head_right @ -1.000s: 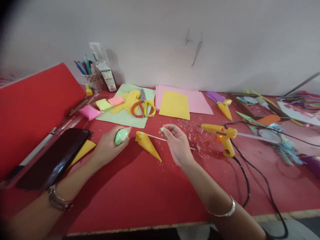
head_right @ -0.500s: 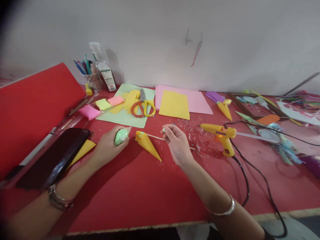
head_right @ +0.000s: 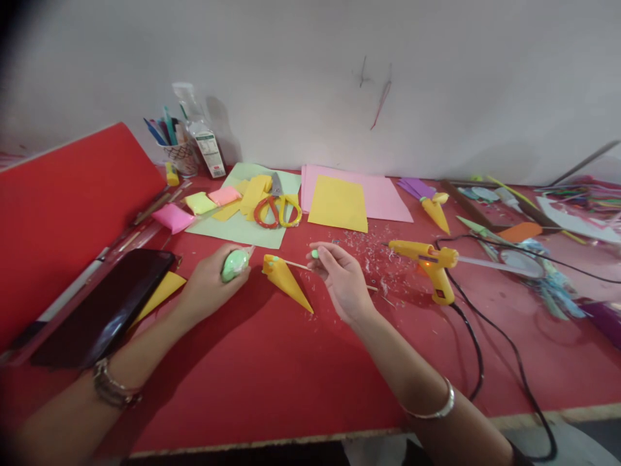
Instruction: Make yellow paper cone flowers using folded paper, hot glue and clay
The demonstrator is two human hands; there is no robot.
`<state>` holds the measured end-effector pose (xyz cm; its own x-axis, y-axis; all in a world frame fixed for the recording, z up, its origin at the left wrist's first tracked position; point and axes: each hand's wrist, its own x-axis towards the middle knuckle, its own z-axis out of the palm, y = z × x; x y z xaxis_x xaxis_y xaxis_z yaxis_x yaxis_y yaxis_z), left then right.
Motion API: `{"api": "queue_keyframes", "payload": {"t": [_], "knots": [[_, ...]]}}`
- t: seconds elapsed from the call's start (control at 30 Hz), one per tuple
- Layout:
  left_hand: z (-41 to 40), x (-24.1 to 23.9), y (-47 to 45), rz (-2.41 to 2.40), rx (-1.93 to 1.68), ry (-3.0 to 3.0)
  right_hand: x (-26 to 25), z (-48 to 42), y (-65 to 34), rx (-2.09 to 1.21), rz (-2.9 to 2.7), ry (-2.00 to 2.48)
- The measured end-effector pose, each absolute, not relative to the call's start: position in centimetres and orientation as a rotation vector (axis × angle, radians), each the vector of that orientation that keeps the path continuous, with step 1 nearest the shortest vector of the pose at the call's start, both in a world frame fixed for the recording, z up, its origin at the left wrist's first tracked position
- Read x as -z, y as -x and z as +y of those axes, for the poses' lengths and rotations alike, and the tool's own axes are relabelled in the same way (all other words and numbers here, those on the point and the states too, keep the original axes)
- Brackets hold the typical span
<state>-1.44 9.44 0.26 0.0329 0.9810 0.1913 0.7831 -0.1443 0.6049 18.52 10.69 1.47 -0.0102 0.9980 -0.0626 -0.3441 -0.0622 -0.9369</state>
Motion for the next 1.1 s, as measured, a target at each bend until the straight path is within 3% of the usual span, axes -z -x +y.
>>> {"api": "queue_keyframes", "payload": {"t": [0.3, 0.53, 0.73, 1.1], "knots": [[9.4, -0.1, 1.5, 1.8, -0.744, -2.003, -1.3, 10.7, -18.6, -1.32, -1.037, 1.025], [10.0, 0.4, 1.8, 1.943, -0.774, -2.03, -1.1, 10.2, -18.4, -0.918, -1.769, 1.288], [9.7, 1.0, 1.7, 1.973, -0.629, -2.149, -0.5, 9.7, -18.0, -0.675, -2.039, 1.347], [9.0, 0.0, 1.1, 1.809, -0.982, -2.332, -0.2, 9.6, -17.9, -0.525, -2.222, 1.416]]}}
